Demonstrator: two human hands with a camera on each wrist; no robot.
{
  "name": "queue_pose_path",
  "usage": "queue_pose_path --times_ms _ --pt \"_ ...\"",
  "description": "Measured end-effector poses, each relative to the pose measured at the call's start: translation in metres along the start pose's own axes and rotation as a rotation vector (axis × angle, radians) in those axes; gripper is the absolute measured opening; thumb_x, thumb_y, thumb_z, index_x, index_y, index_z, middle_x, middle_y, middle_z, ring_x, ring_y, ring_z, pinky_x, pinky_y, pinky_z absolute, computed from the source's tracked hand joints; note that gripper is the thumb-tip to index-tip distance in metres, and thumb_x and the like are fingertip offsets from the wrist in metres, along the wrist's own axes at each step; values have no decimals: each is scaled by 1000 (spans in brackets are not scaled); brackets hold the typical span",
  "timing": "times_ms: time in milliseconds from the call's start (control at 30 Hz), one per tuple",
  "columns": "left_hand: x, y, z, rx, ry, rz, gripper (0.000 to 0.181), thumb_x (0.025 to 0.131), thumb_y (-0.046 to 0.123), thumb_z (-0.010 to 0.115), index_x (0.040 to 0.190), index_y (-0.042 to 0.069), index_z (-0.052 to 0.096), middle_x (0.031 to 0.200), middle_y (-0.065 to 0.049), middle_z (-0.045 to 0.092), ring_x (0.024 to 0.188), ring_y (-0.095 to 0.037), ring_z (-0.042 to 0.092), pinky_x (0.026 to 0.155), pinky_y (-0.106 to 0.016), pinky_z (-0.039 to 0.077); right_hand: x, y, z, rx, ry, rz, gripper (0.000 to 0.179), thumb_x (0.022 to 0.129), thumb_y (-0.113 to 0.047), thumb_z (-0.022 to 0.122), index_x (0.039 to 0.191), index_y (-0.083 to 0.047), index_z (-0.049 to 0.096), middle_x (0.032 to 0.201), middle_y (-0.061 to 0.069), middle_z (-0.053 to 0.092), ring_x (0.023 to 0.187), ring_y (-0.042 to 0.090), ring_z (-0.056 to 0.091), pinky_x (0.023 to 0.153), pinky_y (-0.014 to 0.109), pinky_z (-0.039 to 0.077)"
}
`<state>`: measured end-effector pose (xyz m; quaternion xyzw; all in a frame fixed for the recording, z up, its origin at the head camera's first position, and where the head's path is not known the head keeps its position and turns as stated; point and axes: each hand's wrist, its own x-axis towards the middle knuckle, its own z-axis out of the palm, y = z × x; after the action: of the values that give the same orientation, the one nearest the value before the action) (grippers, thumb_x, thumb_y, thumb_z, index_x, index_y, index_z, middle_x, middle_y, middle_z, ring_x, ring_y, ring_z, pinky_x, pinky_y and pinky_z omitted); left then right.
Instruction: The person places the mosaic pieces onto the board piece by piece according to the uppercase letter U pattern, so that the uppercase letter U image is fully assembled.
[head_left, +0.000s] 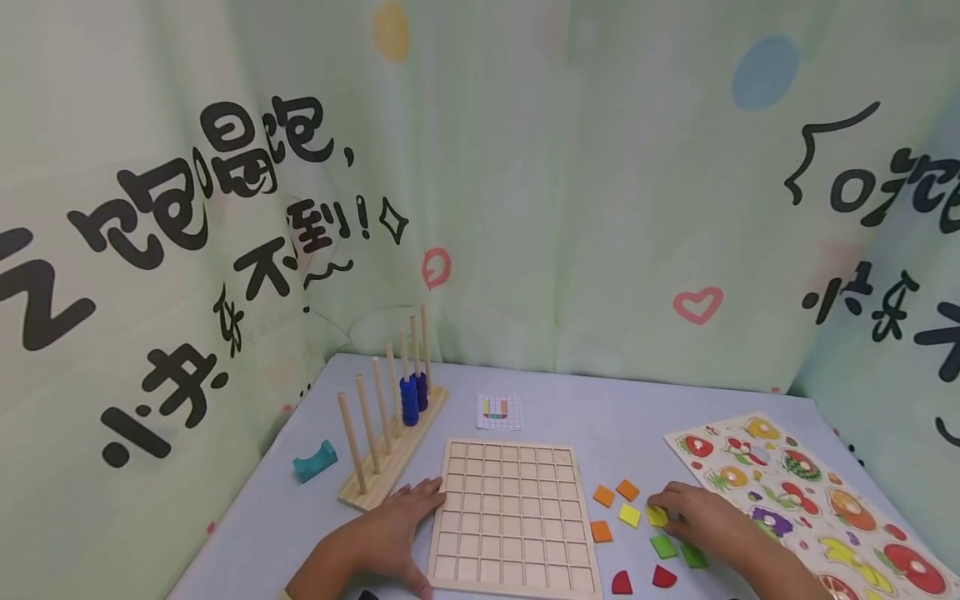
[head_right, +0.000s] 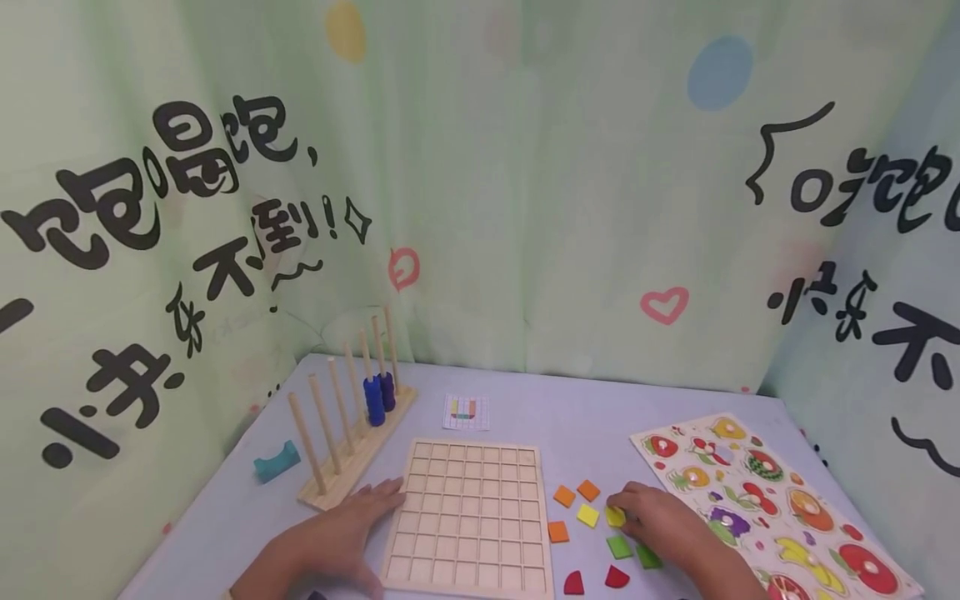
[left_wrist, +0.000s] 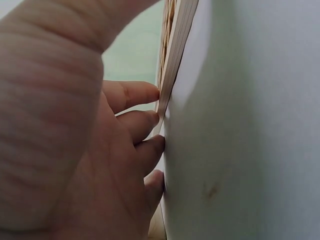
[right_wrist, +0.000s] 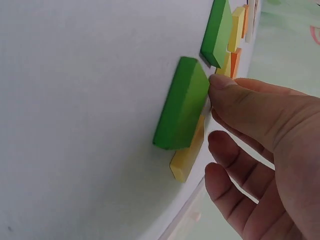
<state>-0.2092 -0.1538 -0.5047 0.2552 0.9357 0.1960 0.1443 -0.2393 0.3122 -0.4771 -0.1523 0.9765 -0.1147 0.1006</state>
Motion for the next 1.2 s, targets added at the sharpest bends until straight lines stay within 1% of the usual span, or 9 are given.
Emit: queue_pose_path --times_ms 167,300,400,533,767,867,967,1200 --pt "2 -1 0 5 -3 -3 127 47 81 73 150 18 37 160 -3 22 146 -22 18 116 -46 16 0 -4 1 -42 38 -26 34 81 -17 78 114 -21 70 99 -14 59 87 8 56 85 37 53" --pt "3 -1 2 18 1 -13 127 46 83 72 150 19 38 160 -1 23 146 -21 18 116 -46 16 3 -9 -1 -52 69 -59 35 82 -17 78 115 -21 70 101 -15 60 92 9 58 86 36 53" --pt "3 -1 3 32 9 -7 126 46 83 72 150 19 38 159 -1 23 146 -21 19 116 -46 17 7 -13 -2 -54 81 -125 33 83 -16 77 114 -21 71 102 -15 60 93 10 58 85 35 54" --pt "2 -1 3 36 4 -9 126 47 82 72 151 20 37 159 -1 23 146 -21 19 116 -46 17 14 -21 -3 -81 108 -233 31 83 -15 76 114 -20 71 102 -15 58 91 8 57 83 33 55" --pt "2 0 1 20 -8 -37 126 46 81 74 151 22 37 160 1 23 146 -19 17 116 -47 16 26 -41 -5 -80 139 -371 28 86 -11 73 113 -16 70 103 -12 57 88 7 55 79 31 54" --pt "3 -2 2 15 -3 -29 126 46 81 73 151 22 37 160 1 22 146 -19 17 116 -48 16 31 -49 -4 -72 170 -425 26 86 -10 74 112 -14 70 102 -11 57 87 7 55 78 30 54" --pt "4 -3 2 14 2 -20 126 46 81 73 150 22 37 160 1 22 146 -19 17 116 -47 16 36 -58 -1 -61 180 -447 27 86 -11 74 112 -13 70 101 -10 58 87 7 55 78 30 54" --pt "2 -2 2 34 18 -15 123 46 80 75 149 21 41 159 1 26 145 -18 21 116 -45 19 49 -77 5 -53 155 -447 28 85 -14 75 113 -14 71 100 -11 56 86 6 53 78 27 54"
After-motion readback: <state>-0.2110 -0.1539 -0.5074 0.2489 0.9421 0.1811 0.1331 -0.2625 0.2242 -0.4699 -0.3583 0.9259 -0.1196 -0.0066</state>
